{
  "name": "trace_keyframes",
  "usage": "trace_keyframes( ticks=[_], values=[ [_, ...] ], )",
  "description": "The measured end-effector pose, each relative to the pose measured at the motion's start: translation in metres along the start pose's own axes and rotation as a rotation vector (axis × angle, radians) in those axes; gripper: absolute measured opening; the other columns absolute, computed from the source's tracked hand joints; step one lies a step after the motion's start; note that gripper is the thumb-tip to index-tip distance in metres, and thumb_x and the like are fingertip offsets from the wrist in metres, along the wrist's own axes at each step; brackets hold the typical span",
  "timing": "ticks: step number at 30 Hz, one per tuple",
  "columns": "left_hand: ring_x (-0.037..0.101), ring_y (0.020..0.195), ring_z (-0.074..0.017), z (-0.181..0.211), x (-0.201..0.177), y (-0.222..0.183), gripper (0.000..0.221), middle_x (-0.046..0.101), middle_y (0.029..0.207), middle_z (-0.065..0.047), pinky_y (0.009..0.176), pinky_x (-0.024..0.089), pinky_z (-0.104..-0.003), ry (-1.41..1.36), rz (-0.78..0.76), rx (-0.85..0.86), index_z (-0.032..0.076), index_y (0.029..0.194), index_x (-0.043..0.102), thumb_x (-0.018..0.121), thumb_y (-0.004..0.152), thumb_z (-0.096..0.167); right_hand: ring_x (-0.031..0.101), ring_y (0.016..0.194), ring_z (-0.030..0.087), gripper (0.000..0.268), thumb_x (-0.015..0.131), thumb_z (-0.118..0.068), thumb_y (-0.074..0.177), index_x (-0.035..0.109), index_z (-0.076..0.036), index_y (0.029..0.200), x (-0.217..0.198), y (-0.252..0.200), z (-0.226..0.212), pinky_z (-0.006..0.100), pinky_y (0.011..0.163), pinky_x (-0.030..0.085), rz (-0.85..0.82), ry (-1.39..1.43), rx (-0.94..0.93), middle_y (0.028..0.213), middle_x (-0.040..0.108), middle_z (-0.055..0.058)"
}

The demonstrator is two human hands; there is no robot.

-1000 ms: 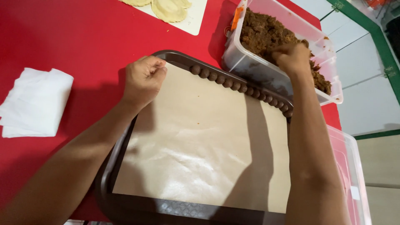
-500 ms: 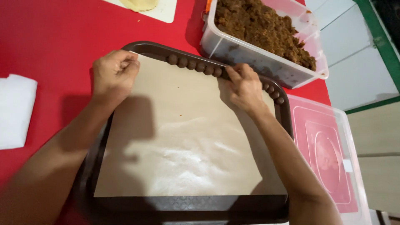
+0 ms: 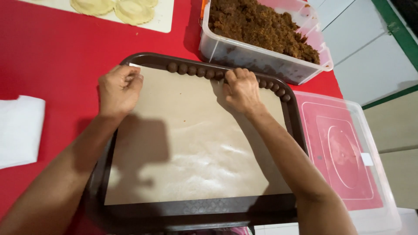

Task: Rolling small portions of food filling into balls and arranging them on a tray.

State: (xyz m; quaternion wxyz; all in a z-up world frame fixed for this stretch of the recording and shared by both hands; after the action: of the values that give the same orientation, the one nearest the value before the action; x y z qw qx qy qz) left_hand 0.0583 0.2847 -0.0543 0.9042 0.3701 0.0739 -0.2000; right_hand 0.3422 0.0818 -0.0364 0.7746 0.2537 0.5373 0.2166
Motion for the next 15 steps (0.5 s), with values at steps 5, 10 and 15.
trace_keyframes(
  ticks=[5, 10, 15],
  values=[
    [0.076, 0.083, -0.0245, 0.027, 0.050, -0.010, 0.024, 0.077, 0.088, -0.006, 0.072, 0.060, -0.039, -0.046, -0.277, -0.540, 0.018, 0.105, 0.079, 0.073, 0.084, 0.026, 0.072, 0.072, 0.021, 0.019, 0.079, -0.015, 0.079, 0.071, -0.018, 0.096, -0.020, -0.004, 0.022, 0.031, 0.062, 0.055, -0.085, 0.655, 0.459, 0.079, 0.070, 0.002],
    [0.073, 0.097, -0.0235, 0.090, 0.121, -0.002, 0.040, 0.076, 0.108, -0.014, 0.078, 0.060, -0.041, -0.036, -0.464, -0.549, 0.009, 0.118, 0.074, 0.069, 0.083, 0.028, 0.072, 0.075, 0.026, 0.020, 0.077, -0.017, 0.083, 0.073, -0.017, 0.103, -0.035, -0.019, 0.027, 0.036, 0.064, 0.056, -0.184, 0.581, 0.450, 0.087, 0.067, 0.006],
    [0.066, 0.120, -0.0407, 0.151, 0.156, -0.002, 0.048, 0.068, 0.131, -0.022, 0.100, 0.053, -0.052, 0.260, -0.664, -0.138, 0.007, 0.138, 0.064, 0.063, 0.095, 0.029, 0.072, 0.078, 0.025, 0.021, 0.077, -0.011, 0.084, 0.075, -0.009, 0.105, -0.092, -0.037, 0.047, 0.034, 0.063, 0.055, -0.084, 0.634, 0.504, 0.090, 0.067, 0.011]
  ],
)
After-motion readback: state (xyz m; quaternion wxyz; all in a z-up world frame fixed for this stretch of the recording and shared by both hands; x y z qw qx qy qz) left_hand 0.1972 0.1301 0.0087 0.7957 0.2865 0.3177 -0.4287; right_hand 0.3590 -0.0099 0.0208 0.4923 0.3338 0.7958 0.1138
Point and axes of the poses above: each hand's wrist, its own y-axis towards the middle knuckle, its own x-axis out of the palm, z = x × y, the point moved 7 cm from there along y, towards the middle knuckle
